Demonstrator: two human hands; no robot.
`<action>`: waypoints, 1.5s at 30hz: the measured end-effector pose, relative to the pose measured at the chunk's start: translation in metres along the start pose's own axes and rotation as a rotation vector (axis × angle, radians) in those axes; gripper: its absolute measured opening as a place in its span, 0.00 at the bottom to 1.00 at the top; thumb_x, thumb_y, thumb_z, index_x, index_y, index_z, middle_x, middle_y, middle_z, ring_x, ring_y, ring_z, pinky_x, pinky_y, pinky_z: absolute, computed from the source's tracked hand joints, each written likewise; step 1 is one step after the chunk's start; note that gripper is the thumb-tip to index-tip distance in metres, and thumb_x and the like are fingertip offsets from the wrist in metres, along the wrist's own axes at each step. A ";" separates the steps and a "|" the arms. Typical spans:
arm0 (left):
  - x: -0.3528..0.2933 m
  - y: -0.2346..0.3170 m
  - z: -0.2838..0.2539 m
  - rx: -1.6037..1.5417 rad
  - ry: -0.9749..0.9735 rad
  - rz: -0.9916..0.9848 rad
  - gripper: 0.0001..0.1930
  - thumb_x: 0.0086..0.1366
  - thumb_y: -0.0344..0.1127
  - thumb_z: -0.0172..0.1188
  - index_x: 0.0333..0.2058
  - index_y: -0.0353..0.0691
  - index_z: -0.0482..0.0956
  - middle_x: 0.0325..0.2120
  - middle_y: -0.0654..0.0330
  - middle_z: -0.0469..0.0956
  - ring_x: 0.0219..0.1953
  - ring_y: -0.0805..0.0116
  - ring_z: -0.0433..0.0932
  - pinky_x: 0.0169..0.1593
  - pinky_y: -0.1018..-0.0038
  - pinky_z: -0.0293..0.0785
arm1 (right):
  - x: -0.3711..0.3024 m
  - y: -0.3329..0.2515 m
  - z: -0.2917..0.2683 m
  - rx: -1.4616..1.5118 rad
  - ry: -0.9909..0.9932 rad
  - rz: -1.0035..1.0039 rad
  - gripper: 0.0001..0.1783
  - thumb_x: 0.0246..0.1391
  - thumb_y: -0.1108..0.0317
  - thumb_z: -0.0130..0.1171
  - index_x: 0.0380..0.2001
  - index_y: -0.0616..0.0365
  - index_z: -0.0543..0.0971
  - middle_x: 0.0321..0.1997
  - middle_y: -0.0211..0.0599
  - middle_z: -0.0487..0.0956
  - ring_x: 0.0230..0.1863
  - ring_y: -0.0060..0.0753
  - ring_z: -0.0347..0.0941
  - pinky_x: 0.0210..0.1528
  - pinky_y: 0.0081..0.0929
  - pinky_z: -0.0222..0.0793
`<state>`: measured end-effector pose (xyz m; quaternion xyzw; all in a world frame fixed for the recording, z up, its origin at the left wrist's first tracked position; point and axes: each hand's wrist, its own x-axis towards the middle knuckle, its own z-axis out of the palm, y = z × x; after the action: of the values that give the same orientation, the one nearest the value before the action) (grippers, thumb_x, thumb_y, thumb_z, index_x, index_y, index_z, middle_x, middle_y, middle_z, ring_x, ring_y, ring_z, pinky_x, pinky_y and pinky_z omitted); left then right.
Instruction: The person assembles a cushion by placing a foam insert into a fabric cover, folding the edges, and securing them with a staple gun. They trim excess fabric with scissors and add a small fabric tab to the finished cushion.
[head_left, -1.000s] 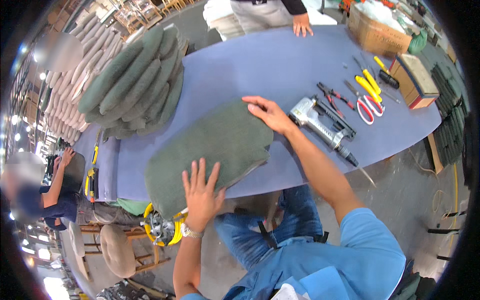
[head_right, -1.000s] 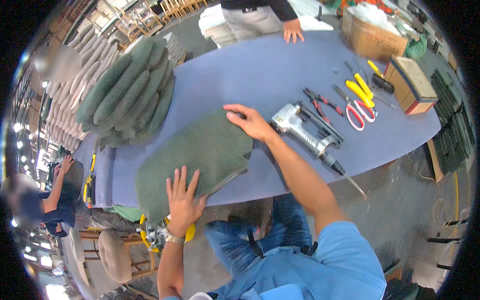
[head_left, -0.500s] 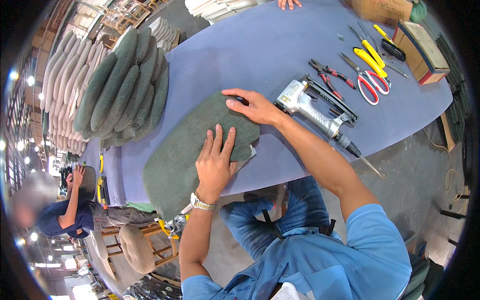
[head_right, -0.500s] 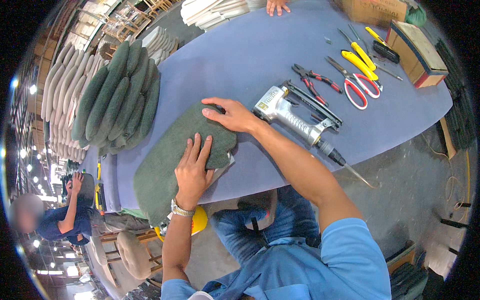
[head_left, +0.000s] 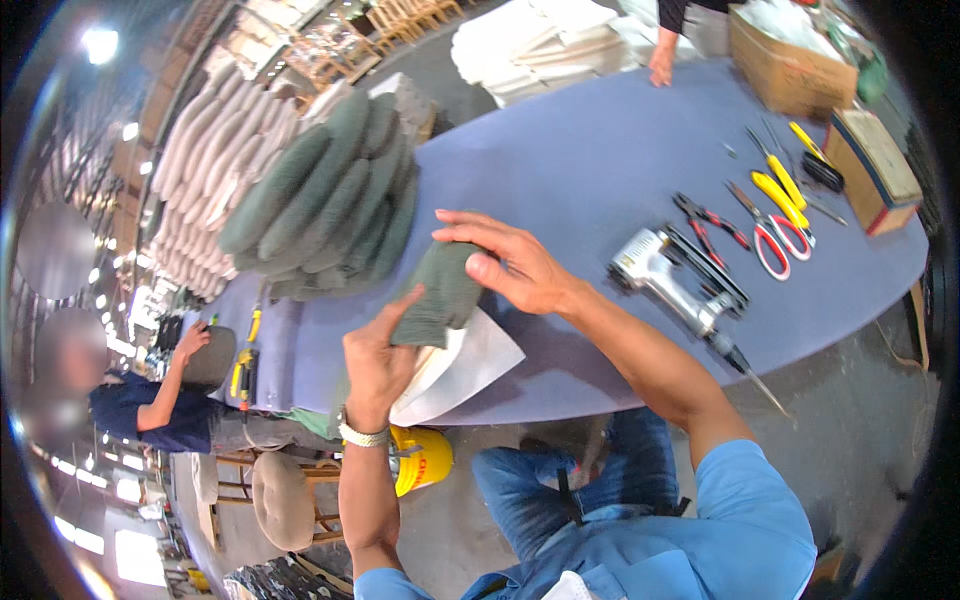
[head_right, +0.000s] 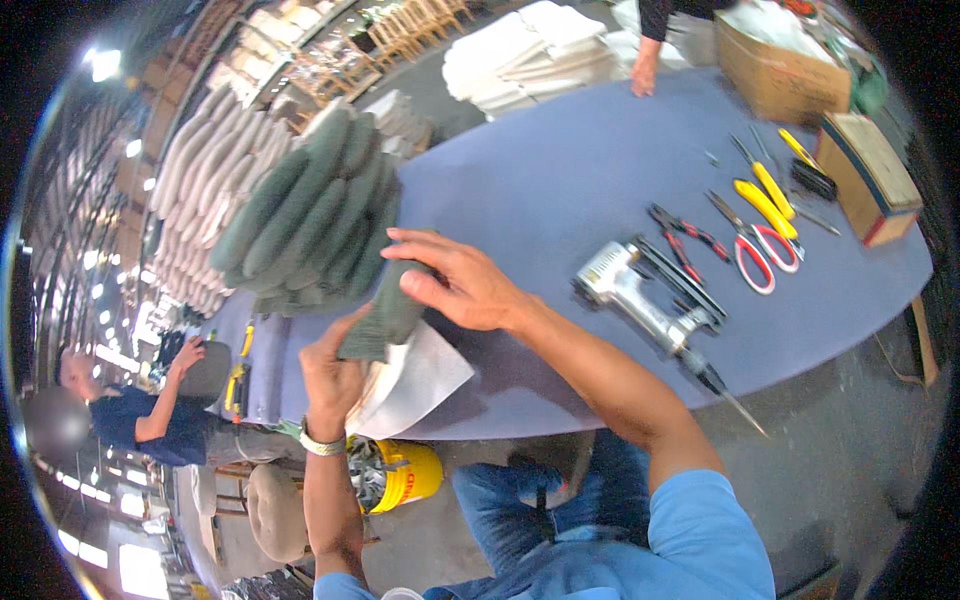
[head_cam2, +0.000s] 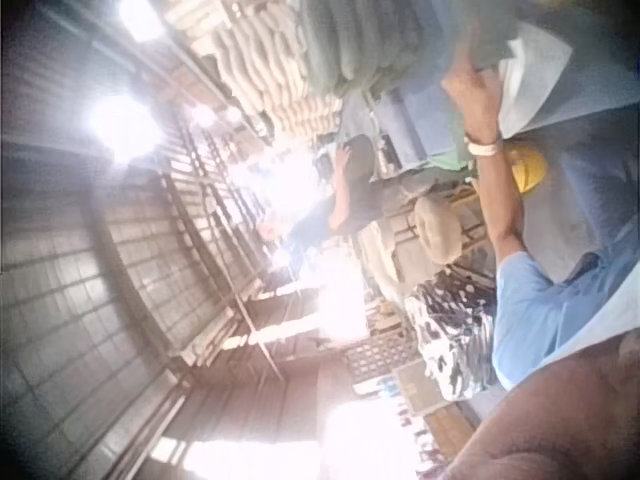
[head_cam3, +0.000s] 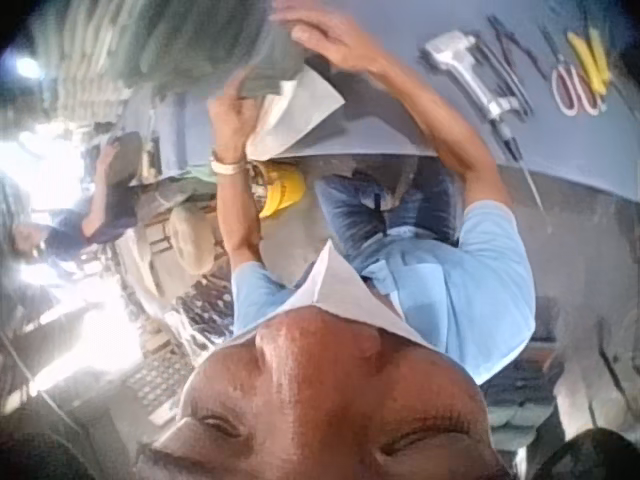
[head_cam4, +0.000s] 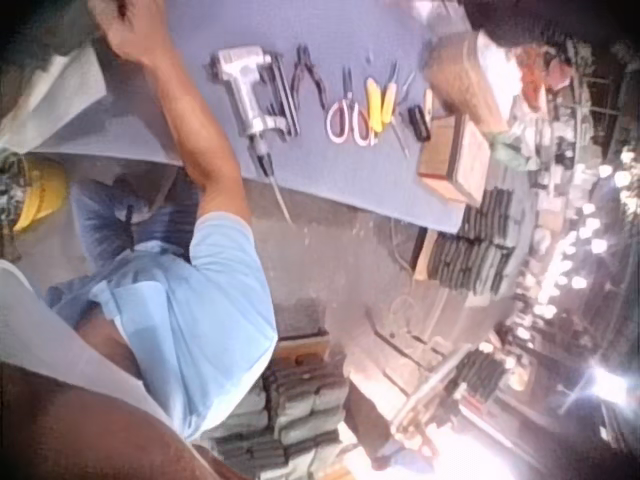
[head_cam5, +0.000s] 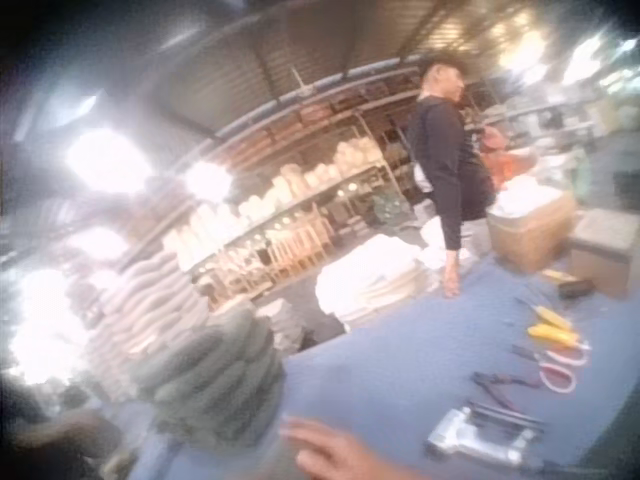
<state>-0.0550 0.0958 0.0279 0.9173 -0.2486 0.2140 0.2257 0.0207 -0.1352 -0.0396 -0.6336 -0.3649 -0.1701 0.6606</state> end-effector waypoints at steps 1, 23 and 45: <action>0.001 -0.001 -0.018 -0.088 0.082 -0.051 0.21 0.58 0.22 0.66 0.52 0.39 0.85 0.41 0.50 0.88 0.45 0.63 0.88 0.46 0.74 0.80 | 0.014 -0.014 0.007 -0.032 -0.003 -0.042 0.28 0.67 0.45 0.56 0.59 0.54 0.78 0.68 0.47 0.73 0.63 0.50 0.74 0.62 0.40 0.71; 0.062 -0.018 0.004 -0.055 0.148 0.267 0.14 0.68 0.35 0.65 0.51 0.42 0.84 0.49 0.55 0.85 0.47 0.59 0.86 0.50 0.69 0.81 | 0.051 0.019 0.020 -0.528 0.440 -0.020 0.26 0.76 0.58 0.33 0.41 0.57 0.83 0.41 0.48 0.84 0.44 0.55 0.81 0.47 0.40 0.76; 0.139 -0.008 0.122 0.066 -0.332 0.330 0.10 0.63 0.43 0.61 0.37 0.49 0.88 0.26 0.50 0.84 0.30 0.45 0.83 0.36 0.53 0.78 | -0.028 0.158 -0.048 0.483 0.772 0.484 0.27 0.74 0.48 0.35 0.48 0.57 0.77 0.47 0.36 0.79 0.49 0.34 0.77 0.54 0.35 0.73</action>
<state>0.0925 -0.0116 -0.0026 0.8938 -0.4216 0.1023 0.1135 0.1234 -0.1663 -0.1689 -0.4206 0.0339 -0.1446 0.8950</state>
